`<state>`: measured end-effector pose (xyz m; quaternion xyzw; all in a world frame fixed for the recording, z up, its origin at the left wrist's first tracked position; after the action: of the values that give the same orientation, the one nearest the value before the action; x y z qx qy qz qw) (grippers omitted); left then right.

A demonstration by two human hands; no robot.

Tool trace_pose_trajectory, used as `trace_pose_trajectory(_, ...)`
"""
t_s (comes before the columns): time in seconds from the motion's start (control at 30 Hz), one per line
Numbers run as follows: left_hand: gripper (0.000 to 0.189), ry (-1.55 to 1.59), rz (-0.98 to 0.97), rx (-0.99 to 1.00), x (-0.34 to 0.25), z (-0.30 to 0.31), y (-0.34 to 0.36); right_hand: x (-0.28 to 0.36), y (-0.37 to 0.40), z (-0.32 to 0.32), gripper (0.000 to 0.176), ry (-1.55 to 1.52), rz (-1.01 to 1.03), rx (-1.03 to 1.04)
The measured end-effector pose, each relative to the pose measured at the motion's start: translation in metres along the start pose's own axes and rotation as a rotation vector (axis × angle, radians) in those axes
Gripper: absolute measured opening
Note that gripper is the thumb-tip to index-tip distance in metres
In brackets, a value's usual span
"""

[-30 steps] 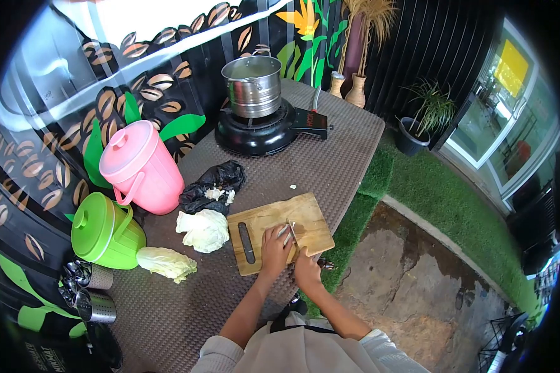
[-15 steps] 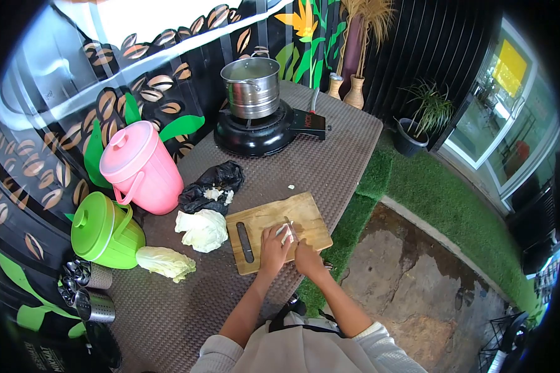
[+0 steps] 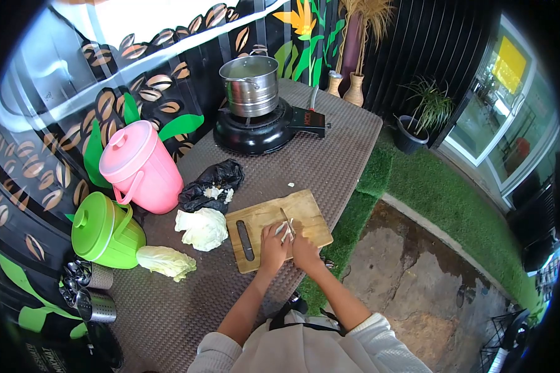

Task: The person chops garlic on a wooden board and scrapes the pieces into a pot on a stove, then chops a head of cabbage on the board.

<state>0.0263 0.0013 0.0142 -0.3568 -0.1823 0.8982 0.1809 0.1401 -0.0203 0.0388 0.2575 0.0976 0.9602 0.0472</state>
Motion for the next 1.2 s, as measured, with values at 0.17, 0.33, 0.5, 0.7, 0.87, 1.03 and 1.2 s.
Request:
trace_pose_trajectory(0.17,0.033,0.015,0.022,0.002,0.002,-0.002,0.001,0.014,0.017,0.03,0.033,0.034,-0.005,0.151)
trace_pose_trajectory(0.33,0.033,0.035,0.041,0.026,0.0,0.001,0.001,0.003,0.04,-0.007,0.033,0.029,-0.036,-0.028)
trace_pose_trajectory(0.5,0.031,0.051,0.031,0.04,0.001,0.001,0.002,0.004,0.037,-0.013,0.032,-0.044,-0.139,0.0)
trace_pose_trajectory(0.7,0.03,-0.009,-0.009,0.003,0.002,0.0,0.001,-0.002,0.002,-0.005,0.025,0.012,0.02,-0.059)
trace_pose_trajectory(0.87,0.03,0.003,0.004,0.003,0.001,0.001,0.001,0.003,0.008,0.016,0.025,0.008,0.016,0.096)
trace_pose_trajectory(1.03,0.029,0.012,0.016,-0.005,-0.001,0.003,0.0,-0.002,0.032,-0.008,0.027,0.023,-0.016,-0.038)
trace_pose_trajectory(1.2,0.029,0.045,0.02,-0.006,0.001,0.004,0.0,-0.001,0.036,-0.016,0.023,-0.008,-0.058,-0.045)
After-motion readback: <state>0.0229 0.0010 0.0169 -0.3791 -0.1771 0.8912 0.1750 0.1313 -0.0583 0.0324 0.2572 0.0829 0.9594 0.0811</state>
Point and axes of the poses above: each hand's wrist, its own y-axis away from the middle knuckle, its own z-axis out of the back of the hand, x = y × z, the point moved 2 cm from there along -y, towards the middle knuckle
